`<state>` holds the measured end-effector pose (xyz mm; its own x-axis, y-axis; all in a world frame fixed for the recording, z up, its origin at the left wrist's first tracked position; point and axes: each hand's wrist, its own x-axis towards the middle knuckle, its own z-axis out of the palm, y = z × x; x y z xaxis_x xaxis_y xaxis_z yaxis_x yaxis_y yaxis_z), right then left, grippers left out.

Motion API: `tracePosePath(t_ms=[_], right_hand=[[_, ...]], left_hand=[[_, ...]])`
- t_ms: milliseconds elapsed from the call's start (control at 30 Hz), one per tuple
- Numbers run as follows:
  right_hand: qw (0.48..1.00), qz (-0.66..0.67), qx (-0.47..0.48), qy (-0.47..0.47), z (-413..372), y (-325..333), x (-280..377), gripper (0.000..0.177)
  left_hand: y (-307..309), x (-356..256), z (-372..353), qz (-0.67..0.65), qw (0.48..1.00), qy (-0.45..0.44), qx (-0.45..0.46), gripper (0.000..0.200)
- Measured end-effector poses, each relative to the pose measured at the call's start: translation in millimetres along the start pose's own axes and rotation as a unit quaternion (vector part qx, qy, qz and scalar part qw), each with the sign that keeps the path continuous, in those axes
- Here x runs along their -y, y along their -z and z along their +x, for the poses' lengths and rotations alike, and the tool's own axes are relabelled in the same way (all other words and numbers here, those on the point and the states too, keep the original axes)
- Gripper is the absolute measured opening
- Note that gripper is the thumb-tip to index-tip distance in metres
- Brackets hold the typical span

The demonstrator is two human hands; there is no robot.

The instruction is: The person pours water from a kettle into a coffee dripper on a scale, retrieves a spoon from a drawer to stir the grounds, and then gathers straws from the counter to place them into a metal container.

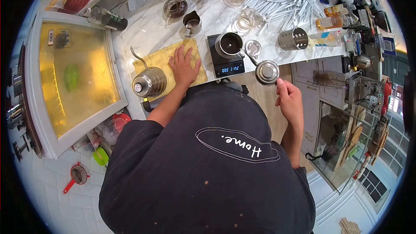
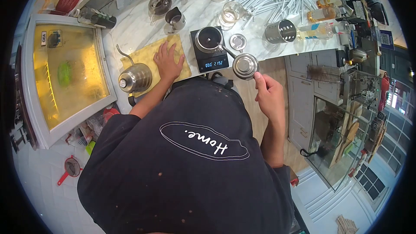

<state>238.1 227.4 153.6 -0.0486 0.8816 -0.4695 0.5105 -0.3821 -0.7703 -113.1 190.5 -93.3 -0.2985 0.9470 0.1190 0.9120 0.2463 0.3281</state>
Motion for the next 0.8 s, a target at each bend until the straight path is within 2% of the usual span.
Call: tracePosePath(t_ms=[367, 500, 800], right_hand=[[1.000, 0.000, -0.008, 0.016, -2, -7, 15, 0.050], [1.000, -0.021, 0.006, 0.018, -1, -3, 8, 0.045], [0.999, 0.030, -0.014, 0.014, 4, -5, 10, 0.049]], left_hand=[[3, -1, 0, -0.008, 1.000, -0.008, -0.014, 0.064], [4, -2, 0, -0.008, 1.000, -0.008, -0.017, 0.064], [3, -2, 1, -0.011, 1.000, 0.003, 0.001, 0.064]])
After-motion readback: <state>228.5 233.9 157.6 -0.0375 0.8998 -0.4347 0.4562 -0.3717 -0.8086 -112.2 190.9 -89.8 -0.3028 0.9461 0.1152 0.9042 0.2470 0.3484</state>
